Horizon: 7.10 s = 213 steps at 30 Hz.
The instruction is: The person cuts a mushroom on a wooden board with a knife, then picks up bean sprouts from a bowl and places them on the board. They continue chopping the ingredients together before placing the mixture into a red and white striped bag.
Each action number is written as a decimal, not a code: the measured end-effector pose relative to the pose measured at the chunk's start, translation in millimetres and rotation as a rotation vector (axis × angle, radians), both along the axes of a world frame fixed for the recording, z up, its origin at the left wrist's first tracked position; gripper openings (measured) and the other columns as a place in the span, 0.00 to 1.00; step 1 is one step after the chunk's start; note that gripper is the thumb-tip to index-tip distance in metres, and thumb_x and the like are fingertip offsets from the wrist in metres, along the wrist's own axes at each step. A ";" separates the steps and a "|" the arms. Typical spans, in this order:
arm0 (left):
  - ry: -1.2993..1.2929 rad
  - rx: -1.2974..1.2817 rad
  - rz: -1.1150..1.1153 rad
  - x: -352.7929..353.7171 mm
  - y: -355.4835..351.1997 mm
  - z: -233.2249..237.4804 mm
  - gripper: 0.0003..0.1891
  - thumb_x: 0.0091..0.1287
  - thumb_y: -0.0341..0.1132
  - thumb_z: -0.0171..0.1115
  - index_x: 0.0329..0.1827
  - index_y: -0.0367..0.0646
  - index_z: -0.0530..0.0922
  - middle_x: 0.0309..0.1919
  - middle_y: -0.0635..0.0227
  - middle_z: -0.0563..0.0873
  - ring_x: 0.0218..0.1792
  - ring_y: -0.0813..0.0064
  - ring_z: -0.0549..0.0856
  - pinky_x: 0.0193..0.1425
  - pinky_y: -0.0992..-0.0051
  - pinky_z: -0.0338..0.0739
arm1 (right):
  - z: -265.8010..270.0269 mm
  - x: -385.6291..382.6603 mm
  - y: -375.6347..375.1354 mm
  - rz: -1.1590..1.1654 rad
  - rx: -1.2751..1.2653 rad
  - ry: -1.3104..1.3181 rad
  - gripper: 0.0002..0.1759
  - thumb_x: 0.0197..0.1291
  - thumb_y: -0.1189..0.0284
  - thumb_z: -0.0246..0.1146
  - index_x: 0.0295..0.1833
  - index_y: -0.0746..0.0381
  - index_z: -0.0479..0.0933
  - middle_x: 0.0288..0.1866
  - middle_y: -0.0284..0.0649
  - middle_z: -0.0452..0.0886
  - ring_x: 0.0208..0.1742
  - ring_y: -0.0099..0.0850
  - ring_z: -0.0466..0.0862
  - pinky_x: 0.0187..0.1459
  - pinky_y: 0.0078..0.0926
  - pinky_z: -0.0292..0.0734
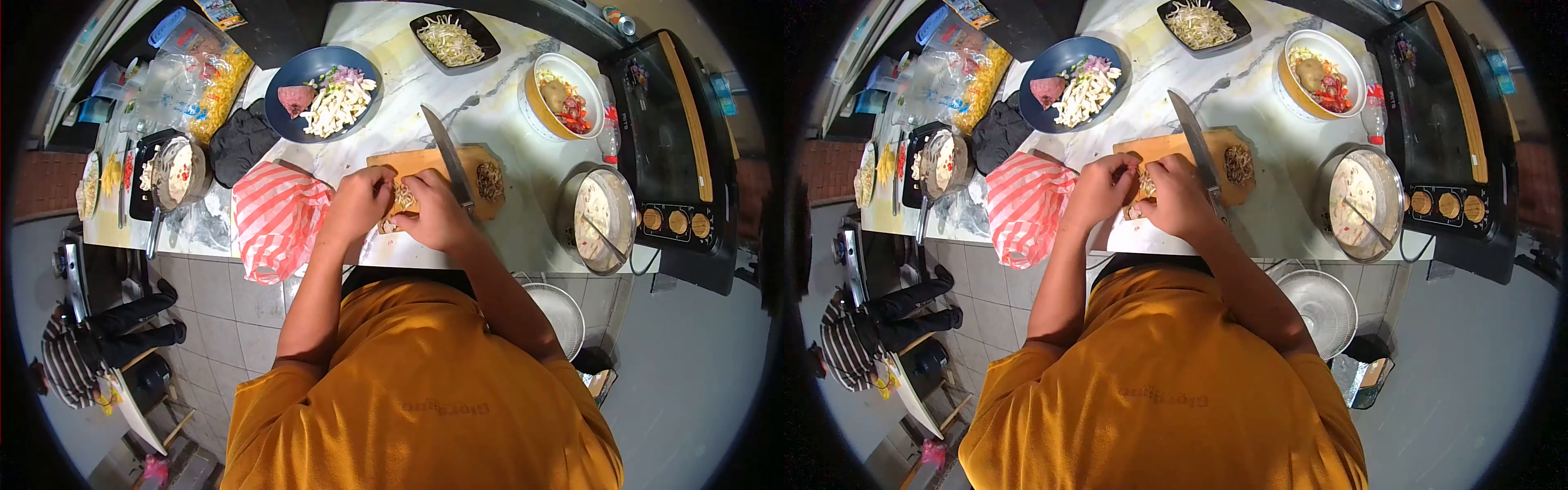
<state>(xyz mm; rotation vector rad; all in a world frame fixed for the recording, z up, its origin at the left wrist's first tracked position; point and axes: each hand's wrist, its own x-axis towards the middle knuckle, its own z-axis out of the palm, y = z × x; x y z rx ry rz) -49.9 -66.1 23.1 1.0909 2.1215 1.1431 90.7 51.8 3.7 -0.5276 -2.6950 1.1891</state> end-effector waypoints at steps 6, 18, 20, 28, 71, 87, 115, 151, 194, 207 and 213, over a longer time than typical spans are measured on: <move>-0.001 0.039 0.032 -8.2 -2.2 -7.7 0.09 0.68 0.27 0.62 0.47 0.34 0.84 0.38 0.55 0.90 0.35 0.69 0.88 0.44 0.71 0.81 | -3.8 16.0 7.1 -0.115 0.094 0.156 0.37 0.49 0.66 0.80 0.62 0.70 0.74 0.58 0.51 0.75 0.60 0.50 0.78 0.63 0.41 0.74; 0.006 0.042 0.056 -7.6 -3.8 -4.9 0.10 0.67 0.26 0.61 0.48 0.34 0.84 0.37 0.54 0.90 0.36 0.63 0.90 0.44 0.68 0.82 | 10.8 23.9 -0.7 -0.119 -0.041 0.148 0.34 0.51 0.68 0.77 0.62 0.68 0.74 0.57 0.50 0.76 0.59 0.50 0.76 0.63 0.42 0.72; 0.056 0.101 0.095 -8.2 -5.3 -8.5 0.10 0.67 0.26 0.61 0.48 0.34 0.84 0.36 0.51 0.89 0.37 0.57 0.91 0.44 0.65 0.83 | 7.5 26.3 2.9 -0.125 0.009 0.162 0.33 0.51 0.68 0.77 0.62 0.68 0.75 0.56 0.50 0.77 0.59 0.49 0.77 0.63 0.40 0.73; -0.038 -0.059 -0.023 1.5 -5.5 2.7 0.11 0.67 0.28 0.62 0.50 0.34 0.84 0.35 0.53 0.89 0.34 0.60 0.90 0.43 0.68 0.83 | 10.1 31.5 -3.5 -0.016 -0.050 0.170 0.33 0.53 0.71 0.75 0.64 0.67 0.74 0.58 0.49 0.77 0.60 0.48 0.78 0.64 0.42 0.73; -0.385 -0.095 0.015 21.8 -21.5 -13.6 0.07 0.73 0.27 0.61 0.50 0.35 0.78 0.35 0.72 0.84 0.34 0.85 0.82 0.38 0.80 0.79 | -9.9 4.4 -13.4 -0.048 0.333 0.260 0.05 0.57 0.75 0.64 0.38 0.64 0.82 0.38 0.44 0.79 0.43 0.44 0.82 0.45 0.39 0.78; 0.290 0.304 0.356 27.4 -101.5 58.5 0.09 0.66 0.25 0.66 0.48 0.38 0.84 0.42 0.62 0.86 0.36 0.71 0.81 0.42 0.75 0.76 | -16.2 12.0 11.5 -0.346 -0.413 0.102 0.12 0.69 0.69 0.66 0.50 0.66 0.86 0.37 0.42 0.88 0.34 0.27 0.86 0.38 0.24 0.79; -0.204 0.216 -0.078 -77.9 -71.3 104.4 0.15 0.70 0.31 0.67 0.57 0.37 0.83 0.40 0.68 0.88 0.38 0.82 0.83 0.47 0.77 0.80 | 32.2 33.9 -54.3 -0.583 -1.099 0.433 0.15 0.70 0.71 0.68 0.56 0.69 0.82 0.44 0.32 0.83 0.40 0.19 0.77 0.44 0.19 0.75; -0.167 0.508 0.163 -71.3 -171.5 60.5 0.06 0.76 0.29 0.62 0.48 0.34 0.78 0.39 0.61 0.87 0.40 0.76 0.85 0.47 0.73 0.79 | 65.8 -147.4 -154.1 -0.275 0.106 0.155 0.08 0.58 0.73 0.67 0.38 0.68 0.84 0.34 0.55 0.86 0.37 0.52 0.88 0.40 0.43 0.81; -0.124 0.582 0.448 23.8 -112.7 22.4 0.16 0.66 0.17 0.69 0.46 0.40 0.69 0.42 0.68 0.76 0.44 0.80 0.78 0.53 0.79 0.74 | 1.2 28.4 -5.3 -0.093 0.196 0.170 0.30 0.54 0.76 0.75 0.63 0.69 0.76 0.53 0.51 0.81 0.48 0.47 0.85 0.53 0.39 0.82; -0.108 0.143 0.089 67.8 -104.1 19.6 0.10 0.63 0.26 0.74 0.35 0.40 0.77 0.29 0.74 0.79 0.31 0.82 0.75 0.38 0.79 0.71 | -8.2 20.4 -1.5 -0.093 -0.001 0.106 0.28 0.52 0.81 0.74 0.61 0.65 0.78 0.53 0.48 0.80 0.46 0.40 0.86 0.48 0.32 0.84; 0.019 -0.044 0.050 66.6 -74.0 -3.5 0.11 0.61 0.32 0.73 0.39 0.38 0.79 0.33 0.56 0.83 0.34 0.56 0.84 0.40 0.62 0.79 | -9.4 1.5 -3.9 -0.037 0.092 0.156 0.23 0.54 0.77 0.69 0.59 0.65 0.81 0.53 0.52 0.79 0.58 0.50 0.80 0.60 0.41 0.77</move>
